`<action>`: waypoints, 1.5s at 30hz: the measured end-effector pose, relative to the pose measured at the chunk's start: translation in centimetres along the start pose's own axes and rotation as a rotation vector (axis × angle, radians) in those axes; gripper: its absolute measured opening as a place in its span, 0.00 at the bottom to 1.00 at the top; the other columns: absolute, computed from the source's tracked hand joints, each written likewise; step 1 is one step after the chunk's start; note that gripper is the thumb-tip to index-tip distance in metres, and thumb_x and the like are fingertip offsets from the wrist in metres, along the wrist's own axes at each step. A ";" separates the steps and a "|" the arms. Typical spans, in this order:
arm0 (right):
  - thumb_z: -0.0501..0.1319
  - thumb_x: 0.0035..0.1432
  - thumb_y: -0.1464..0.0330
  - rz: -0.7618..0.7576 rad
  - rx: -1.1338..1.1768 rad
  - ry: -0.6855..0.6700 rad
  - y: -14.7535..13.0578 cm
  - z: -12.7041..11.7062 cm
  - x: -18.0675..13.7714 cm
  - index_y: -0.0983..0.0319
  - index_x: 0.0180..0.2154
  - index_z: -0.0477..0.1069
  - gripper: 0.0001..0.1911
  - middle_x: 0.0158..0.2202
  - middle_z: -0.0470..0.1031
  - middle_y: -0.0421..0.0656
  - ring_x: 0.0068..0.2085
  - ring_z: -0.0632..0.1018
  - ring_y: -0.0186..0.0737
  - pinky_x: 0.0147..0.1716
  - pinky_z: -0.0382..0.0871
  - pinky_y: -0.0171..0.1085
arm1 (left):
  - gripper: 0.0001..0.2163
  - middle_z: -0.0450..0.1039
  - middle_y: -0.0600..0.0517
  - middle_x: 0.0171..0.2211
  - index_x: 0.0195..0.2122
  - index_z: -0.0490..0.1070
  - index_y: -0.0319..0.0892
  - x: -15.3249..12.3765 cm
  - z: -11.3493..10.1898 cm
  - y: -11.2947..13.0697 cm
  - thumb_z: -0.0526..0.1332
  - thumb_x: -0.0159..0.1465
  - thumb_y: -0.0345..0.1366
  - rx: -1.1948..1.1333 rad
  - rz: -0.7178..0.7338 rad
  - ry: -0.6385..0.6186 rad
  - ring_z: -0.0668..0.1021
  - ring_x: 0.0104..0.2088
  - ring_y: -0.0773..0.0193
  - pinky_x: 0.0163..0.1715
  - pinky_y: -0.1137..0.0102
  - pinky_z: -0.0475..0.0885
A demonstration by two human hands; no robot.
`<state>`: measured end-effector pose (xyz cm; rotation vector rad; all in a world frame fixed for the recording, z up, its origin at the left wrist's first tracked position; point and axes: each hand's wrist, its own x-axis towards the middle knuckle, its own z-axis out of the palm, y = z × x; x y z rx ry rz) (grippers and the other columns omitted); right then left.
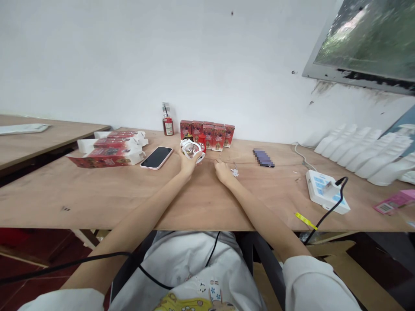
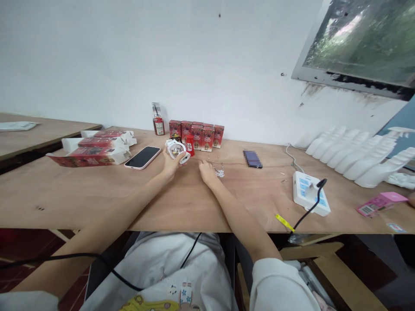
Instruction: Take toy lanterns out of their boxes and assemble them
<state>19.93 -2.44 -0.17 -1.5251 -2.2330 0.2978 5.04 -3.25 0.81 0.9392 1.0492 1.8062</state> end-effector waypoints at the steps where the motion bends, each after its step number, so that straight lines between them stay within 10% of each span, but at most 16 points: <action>1: 0.46 0.52 0.85 -0.008 -0.051 -0.013 0.0 0.1 0.0 0.64 0.47 0.69 0.25 0.53 0.68 0.52 0.53 0.70 0.46 0.53 0.60 0.41 | 0.40 0.62 0.44 0.57 0.58 0.48 0.52 0.0 0.0 0.0 0.70 0.48 0.30 -0.006 -0.007 0.005 0.77 0.41 0.61 0.27 0.72 0.77; 45: 0.49 0.62 0.70 0.064 -0.403 0.122 0.8 0.2 0.0 0.71 0.49 0.65 0.17 0.47 0.72 0.60 0.52 0.68 0.52 0.50 0.59 0.44 | 0.32 0.64 0.48 0.52 0.50 0.53 0.50 0.0 -0.2 0.5 0.71 0.48 0.33 -0.061 -0.179 0.089 0.78 0.35 0.66 0.26 0.71 0.77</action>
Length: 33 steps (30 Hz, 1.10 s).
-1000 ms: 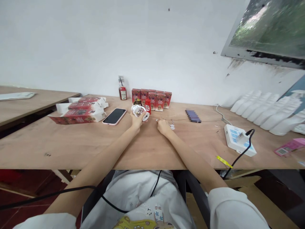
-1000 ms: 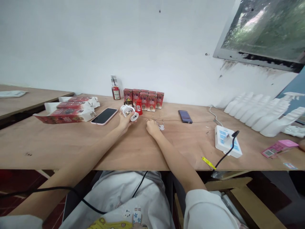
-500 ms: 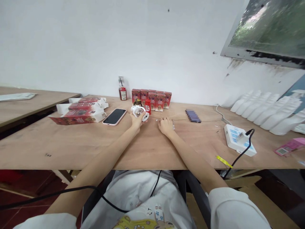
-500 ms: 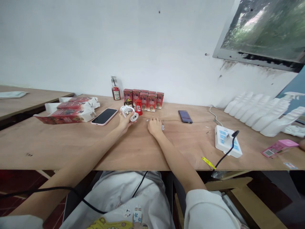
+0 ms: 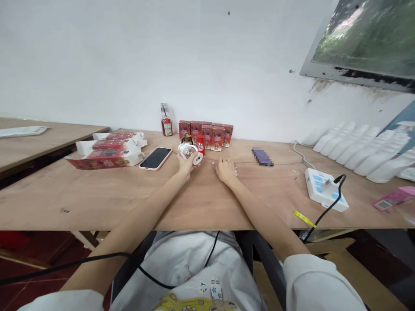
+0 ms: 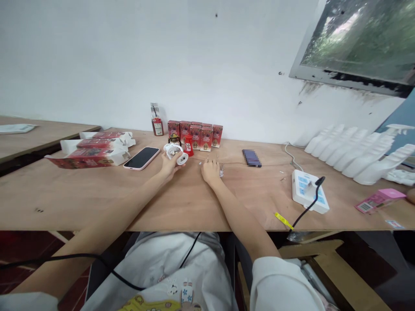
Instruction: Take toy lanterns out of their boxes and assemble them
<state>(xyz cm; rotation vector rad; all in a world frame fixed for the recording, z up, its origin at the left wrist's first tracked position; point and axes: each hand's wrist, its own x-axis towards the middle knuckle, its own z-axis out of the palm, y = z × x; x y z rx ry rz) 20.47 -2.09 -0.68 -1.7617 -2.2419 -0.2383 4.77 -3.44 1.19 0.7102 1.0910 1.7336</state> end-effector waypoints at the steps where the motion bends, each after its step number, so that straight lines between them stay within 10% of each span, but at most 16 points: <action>1: 0.49 0.62 0.70 -0.005 -0.001 0.000 0.0 0.0 0.0 0.71 0.49 0.66 0.17 0.47 0.72 0.60 0.52 0.69 0.52 0.50 0.58 0.45 | 0.33 0.64 0.48 0.52 0.51 0.53 0.50 0.0 0.0 0.0 0.71 0.48 0.33 0.002 0.000 -0.001 0.78 0.35 0.66 0.26 0.72 0.77; 33: 0.48 0.62 0.57 -0.063 -0.012 -0.123 0.5 -0.6 0.1 0.66 0.37 0.75 0.24 0.39 0.77 0.57 0.42 0.77 0.53 0.39 0.66 0.43 | 0.30 0.63 0.51 0.52 0.47 0.53 0.50 -0.1 0.0 0.1 0.70 0.48 0.34 0.018 0.005 -0.005 0.77 0.36 0.66 0.24 0.71 0.76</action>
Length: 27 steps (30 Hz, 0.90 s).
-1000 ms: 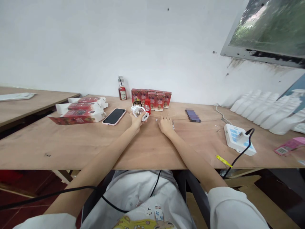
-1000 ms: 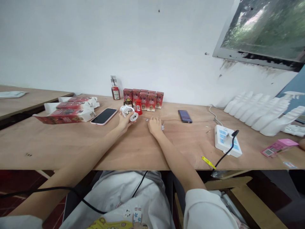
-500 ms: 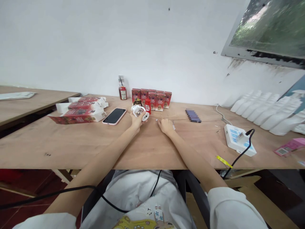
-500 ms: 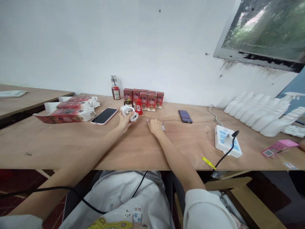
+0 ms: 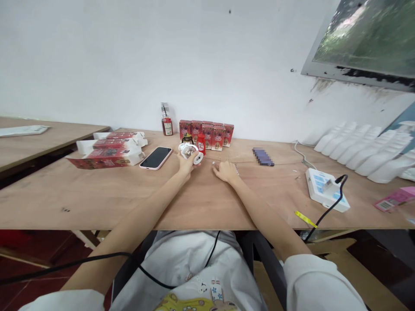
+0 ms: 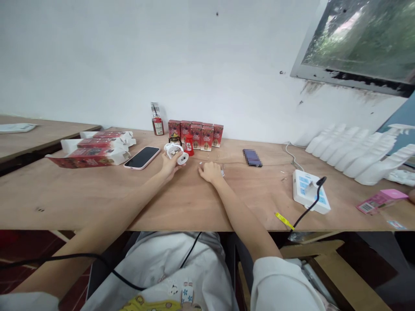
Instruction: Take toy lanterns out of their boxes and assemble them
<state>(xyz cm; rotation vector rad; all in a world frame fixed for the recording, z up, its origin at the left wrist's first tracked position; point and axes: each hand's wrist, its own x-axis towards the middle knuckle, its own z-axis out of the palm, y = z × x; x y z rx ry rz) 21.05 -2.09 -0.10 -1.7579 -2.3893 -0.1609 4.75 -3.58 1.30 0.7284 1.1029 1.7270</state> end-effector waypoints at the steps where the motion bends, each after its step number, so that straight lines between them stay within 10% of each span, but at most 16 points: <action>1: 0.48 0.62 0.57 -0.021 0.004 0.004 0.1 -0.1 -0.2 0.66 0.37 0.75 0.23 0.39 0.77 0.56 0.42 0.77 0.53 0.39 0.66 0.42 | 0.30 0.64 0.51 0.51 0.47 0.53 0.50 0.0 0.0 0.0 0.70 0.48 0.34 0.000 0.001 -0.002 0.77 0.36 0.66 0.24 0.71 0.76; 12: 0.54 0.57 0.69 -0.338 0.283 0.208 3.9 2.0 -1.0 0.62 0.33 0.66 0.04 0.34 0.71 0.46 0.37 0.70 0.41 0.40 0.62 0.38 | 0.30 0.64 0.49 0.52 0.47 0.53 0.49 -0.1 0.0 -0.1 0.70 0.48 0.34 0.008 -0.008 0.002 0.77 0.37 0.64 0.24 0.73 0.76; 27: 0.52 0.59 0.73 -0.361 0.339 0.224 3.6 3.1 0.3 0.62 0.34 0.65 0.05 0.37 0.68 0.46 0.39 0.69 0.41 0.43 0.63 0.39 | 0.29 0.64 0.48 0.53 0.48 0.52 0.49 0.1 -0.1 -0.2 0.69 0.50 0.33 0.006 -0.012 -0.015 0.77 0.37 0.64 0.24 0.72 0.76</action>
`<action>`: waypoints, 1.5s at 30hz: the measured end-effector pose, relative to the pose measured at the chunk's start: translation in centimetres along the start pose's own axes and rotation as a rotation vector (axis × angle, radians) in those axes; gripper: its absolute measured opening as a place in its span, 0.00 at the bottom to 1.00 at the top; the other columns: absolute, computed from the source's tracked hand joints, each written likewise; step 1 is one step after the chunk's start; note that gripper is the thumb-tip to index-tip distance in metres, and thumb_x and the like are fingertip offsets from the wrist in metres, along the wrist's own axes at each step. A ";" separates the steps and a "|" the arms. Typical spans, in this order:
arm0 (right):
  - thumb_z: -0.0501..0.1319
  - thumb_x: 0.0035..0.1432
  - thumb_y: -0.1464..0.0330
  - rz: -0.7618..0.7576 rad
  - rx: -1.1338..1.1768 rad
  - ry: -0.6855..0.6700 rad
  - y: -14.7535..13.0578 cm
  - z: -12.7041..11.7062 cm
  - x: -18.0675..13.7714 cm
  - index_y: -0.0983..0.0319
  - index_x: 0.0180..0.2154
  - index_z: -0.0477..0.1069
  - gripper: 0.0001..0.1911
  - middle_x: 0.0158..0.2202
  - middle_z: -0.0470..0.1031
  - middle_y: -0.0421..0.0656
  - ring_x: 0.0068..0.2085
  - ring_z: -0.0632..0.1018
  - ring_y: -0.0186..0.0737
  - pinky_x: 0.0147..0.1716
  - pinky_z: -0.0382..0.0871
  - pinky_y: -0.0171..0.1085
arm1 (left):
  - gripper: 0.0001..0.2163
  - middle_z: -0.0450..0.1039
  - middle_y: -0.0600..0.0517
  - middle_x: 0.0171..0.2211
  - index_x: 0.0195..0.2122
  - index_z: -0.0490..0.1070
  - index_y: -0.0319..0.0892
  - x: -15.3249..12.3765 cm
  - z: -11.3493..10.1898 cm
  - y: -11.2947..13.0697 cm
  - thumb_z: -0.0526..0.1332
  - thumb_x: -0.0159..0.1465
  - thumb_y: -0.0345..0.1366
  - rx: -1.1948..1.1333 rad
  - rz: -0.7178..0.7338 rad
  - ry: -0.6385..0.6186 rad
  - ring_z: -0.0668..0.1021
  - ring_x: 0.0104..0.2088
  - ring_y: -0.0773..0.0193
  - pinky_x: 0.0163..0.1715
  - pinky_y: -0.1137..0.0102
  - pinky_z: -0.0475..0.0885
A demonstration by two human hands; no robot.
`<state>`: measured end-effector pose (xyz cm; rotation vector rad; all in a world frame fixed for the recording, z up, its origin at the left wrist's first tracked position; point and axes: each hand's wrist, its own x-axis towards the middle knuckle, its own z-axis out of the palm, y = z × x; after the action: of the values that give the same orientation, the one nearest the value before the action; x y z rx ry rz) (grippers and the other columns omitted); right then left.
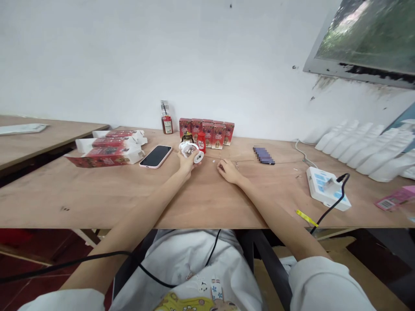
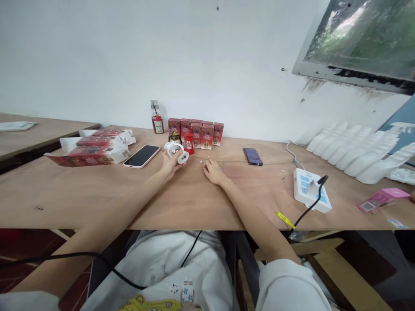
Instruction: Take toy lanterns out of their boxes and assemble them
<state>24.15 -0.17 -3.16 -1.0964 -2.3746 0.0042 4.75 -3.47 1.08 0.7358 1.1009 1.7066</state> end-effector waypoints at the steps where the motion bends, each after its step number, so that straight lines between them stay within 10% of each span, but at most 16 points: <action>1: 0.51 0.59 0.73 0.004 -0.003 0.001 -0.1 0.0 0.1 0.62 0.35 0.65 0.05 0.37 0.69 0.46 0.40 0.69 0.41 0.43 0.63 0.39 | 0.30 0.64 0.48 0.53 0.48 0.52 0.49 0.0 0.0 0.0 0.69 0.50 0.33 0.001 0.001 0.002 0.77 0.37 0.64 0.24 0.73 0.76; 11: 0.48 0.63 0.63 0.116 0.005 0.402 -4.6 -0.5 0.9 0.66 0.52 0.61 0.19 0.53 0.63 0.56 0.56 0.65 0.51 0.56 0.57 0.50 | 0.30 0.70 0.46 0.44 0.44 0.60 0.41 1.2 -0.4 -1.1 0.72 0.40 0.30 0.393 0.284 0.003 0.75 0.44 0.59 0.39 0.68 0.73; 18: 0.48 0.63 0.59 0.110 0.198 0.554 -6.2 0.1 1.7 0.60 0.62 0.46 0.29 0.64 0.47 0.53 0.66 0.51 0.47 0.61 0.51 0.51 | 0.17 0.72 0.54 0.30 0.34 0.69 0.41 1.6 -1.2 0.8 0.70 0.43 0.34 0.643 0.493 -0.395 0.74 0.31 0.64 0.35 0.71 0.69; 37: 0.66 0.47 0.57 0.117 1.030 0.287 -5.7 1.1 1.7 0.58 0.54 0.57 0.35 0.55 0.67 0.49 0.49 0.74 0.40 0.47 0.70 0.40 | 0.14 0.68 0.52 0.35 0.37 0.65 0.44 -1.7 -0.5 2.2 0.66 0.53 0.39 0.487 0.726 -0.220 0.72 0.36 0.63 0.39 0.71 0.66; 45: 0.63 0.50 0.62 0.184 0.863 0.296 -5.3 1.3 1.6 0.59 0.45 0.62 0.21 0.46 0.73 0.46 0.40 0.76 0.39 0.42 0.71 0.40 | 0.10 0.68 0.48 0.40 0.31 0.67 0.44 -2.3 -0.3 2.2 0.67 0.51 0.38 0.758 0.843 -0.438 0.70 0.46 0.56 0.49 0.66 0.64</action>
<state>18.96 -2.31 -2.43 -0.7924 -1.6974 0.7929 4.46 -6.01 2.91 2.1803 1.1888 1.5902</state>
